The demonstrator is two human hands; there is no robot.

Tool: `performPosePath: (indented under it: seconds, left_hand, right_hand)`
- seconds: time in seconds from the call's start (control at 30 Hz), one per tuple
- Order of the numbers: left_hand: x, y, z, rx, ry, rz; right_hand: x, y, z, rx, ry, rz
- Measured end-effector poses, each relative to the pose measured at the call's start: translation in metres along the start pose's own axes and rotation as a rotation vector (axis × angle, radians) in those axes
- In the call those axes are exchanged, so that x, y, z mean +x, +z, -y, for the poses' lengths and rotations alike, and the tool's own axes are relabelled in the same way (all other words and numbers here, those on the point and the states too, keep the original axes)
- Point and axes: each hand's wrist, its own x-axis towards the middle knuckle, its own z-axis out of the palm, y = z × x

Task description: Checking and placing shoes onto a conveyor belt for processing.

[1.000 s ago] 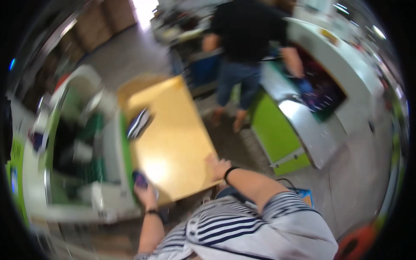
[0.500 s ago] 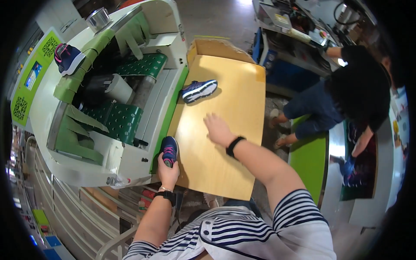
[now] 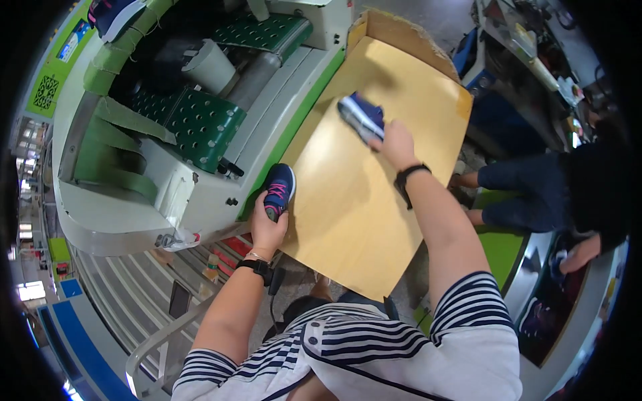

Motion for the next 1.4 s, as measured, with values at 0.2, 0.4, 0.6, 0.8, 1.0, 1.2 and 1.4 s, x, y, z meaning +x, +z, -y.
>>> performPosePath:
  seconds: [0.2,0.4,0.6,0.8,1.0,1.2,1.4]
  left_hand:
    - [0.003,0.0,0.02,0.051,0.089,-0.083]
    - [-0.011,0.012,-0.038,0.452,0.386,-0.117]
    - [-0.026,0.063,-0.079,0.188,0.594,0.361]
    - [-0.01,0.115,-0.037,-0.51,0.221,0.605]
    - [0.038,0.086,0.036,-0.412,0.23,0.341]
    - [0.066,0.079,0.051,-0.318,0.27,0.361]
    - [0.067,0.089,0.056,-0.305,0.302,0.356]
  right_hand:
    - [-0.149,-0.014,0.025,0.087,-0.484,-0.279]
    - [-0.268,0.038,0.015,0.686,-0.029,0.103]
    - [-0.362,0.062,0.072,0.281,0.083,0.119]
    - [-0.387,0.087,0.058,0.156,0.15,0.114]
    - [-0.381,0.087,0.071,0.046,0.162,0.151]
    - [-0.376,0.056,0.075,0.061,0.157,0.326]
    - [-0.377,0.077,0.069,0.077,0.161,0.255]
